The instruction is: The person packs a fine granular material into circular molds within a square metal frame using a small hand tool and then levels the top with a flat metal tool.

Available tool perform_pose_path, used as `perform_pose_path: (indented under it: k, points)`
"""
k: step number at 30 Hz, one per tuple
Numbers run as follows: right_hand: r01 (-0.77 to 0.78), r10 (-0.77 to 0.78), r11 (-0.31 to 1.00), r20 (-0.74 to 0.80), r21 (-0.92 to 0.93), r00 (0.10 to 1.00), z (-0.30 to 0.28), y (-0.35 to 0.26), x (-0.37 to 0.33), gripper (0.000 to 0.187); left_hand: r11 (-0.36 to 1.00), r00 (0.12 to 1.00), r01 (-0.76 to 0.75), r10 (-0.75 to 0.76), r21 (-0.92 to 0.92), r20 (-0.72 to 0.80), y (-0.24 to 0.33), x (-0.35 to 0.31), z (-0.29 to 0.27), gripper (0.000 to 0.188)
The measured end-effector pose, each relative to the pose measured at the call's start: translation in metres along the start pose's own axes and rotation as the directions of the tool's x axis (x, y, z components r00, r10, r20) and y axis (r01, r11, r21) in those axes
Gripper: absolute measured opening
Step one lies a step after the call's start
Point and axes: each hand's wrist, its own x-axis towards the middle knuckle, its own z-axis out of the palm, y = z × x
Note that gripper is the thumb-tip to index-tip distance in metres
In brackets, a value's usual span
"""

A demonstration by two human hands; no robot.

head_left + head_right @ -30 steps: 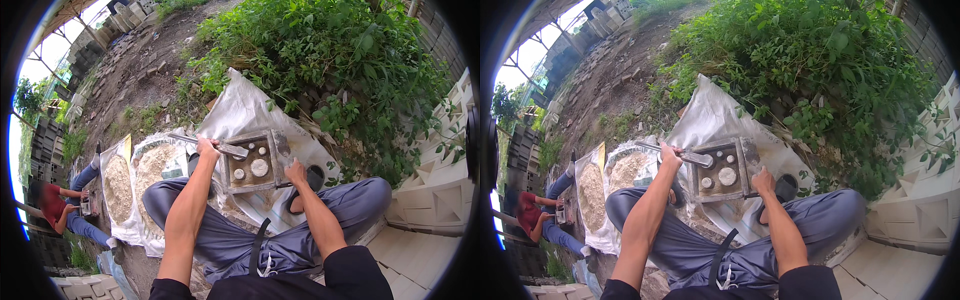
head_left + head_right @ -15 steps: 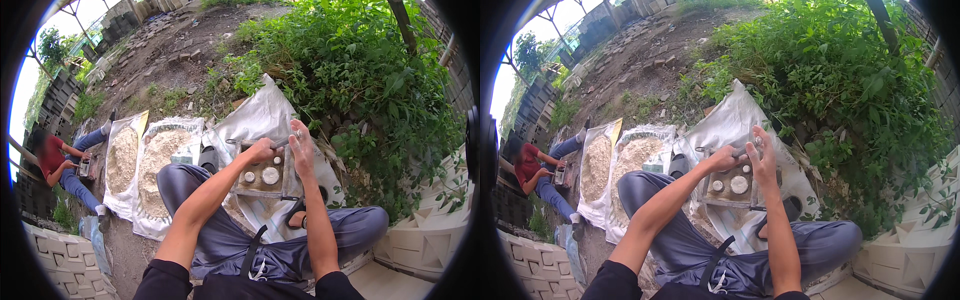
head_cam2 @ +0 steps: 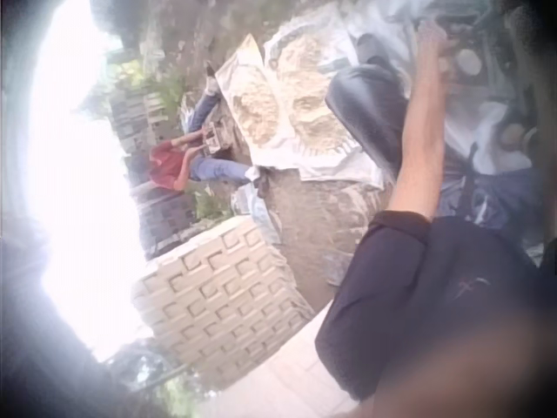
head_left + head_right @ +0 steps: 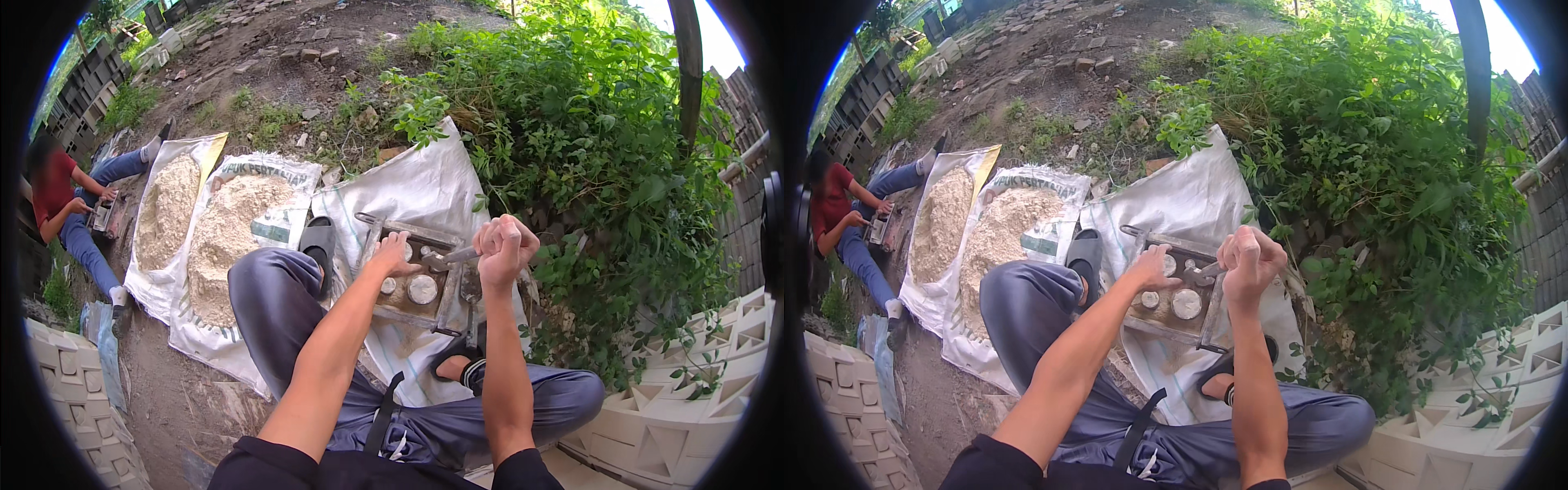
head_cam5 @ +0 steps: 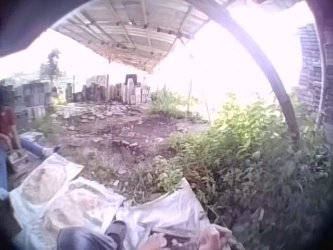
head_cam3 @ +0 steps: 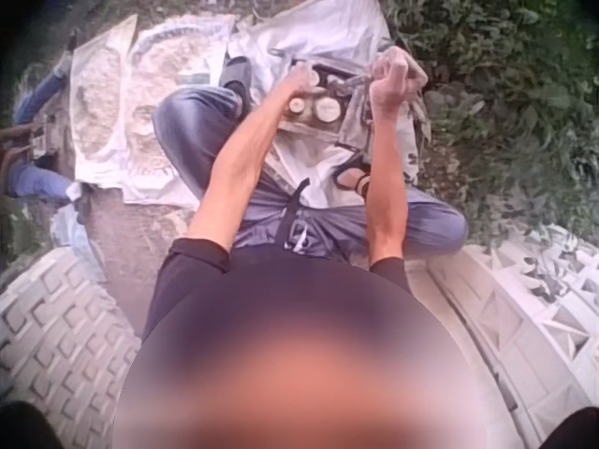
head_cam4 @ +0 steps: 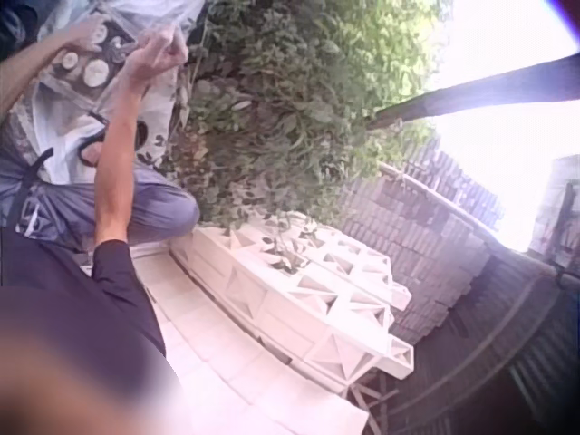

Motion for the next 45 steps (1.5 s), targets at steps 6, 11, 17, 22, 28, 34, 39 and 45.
perform_pose_path:
  k: [6,11,17,22,28,34,39,45]
  points:
    - [0.024,-0.017,0.997,0.103,-0.07,0.995,0.004,0.032,0.03,0.045,0.919,0.893,0.393,-0.384,-0.009,-0.232,-0.066,-0.036,0.057,0.084]
    - [0.024,-0.021,0.999,0.059,-0.045,0.998,0.0,0.048,0.039,0.045,0.99,0.865,0.138,-0.117,0.007,-0.488,-0.071,-0.037,0.081,0.085]
    - [0.015,-0.01,0.999,0.119,-0.036,0.993,-0.004,0.057,0.045,0.043,0.981,0.892,0.024,0.065,0.191,-0.447,-0.055,-0.044,0.064,0.088]
    - [-0.011,0.02,0.995,0.093,-0.1,0.996,-0.009,0.076,0.04,0.044,0.9,0.932,-0.226,0.311,0.372,-0.188,-0.064,-0.04,0.057,0.083]
    - [-0.076,0.104,0.982,0.158,-0.171,0.982,-0.023,0.093,0.04,0.033,0.876,0.943,-0.217,0.301,0.431,-0.139,-0.063,-0.04,0.055,0.08]
    - [-0.02,0.017,0.98,-0.016,-0.198,1.0,-0.037,0.155,0.006,0.027,0.937,0.936,-0.2,0.269,0.287,-0.227,-0.066,-0.034,0.06,0.072]
    - [-0.171,0.22,0.805,0.018,-0.568,0.975,-0.062,0.188,-0.009,0.043,0.941,0.94,-0.179,0.251,0.288,-0.233,-0.065,-0.035,0.056,0.07]
    - [-0.192,0.209,0.949,0.041,-0.249,0.977,-0.046,0.164,0.001,0.048,0.952,0.947,-0.177,0.234,0.25,-0.221,-0.065,-0.032,0.057,0.068]
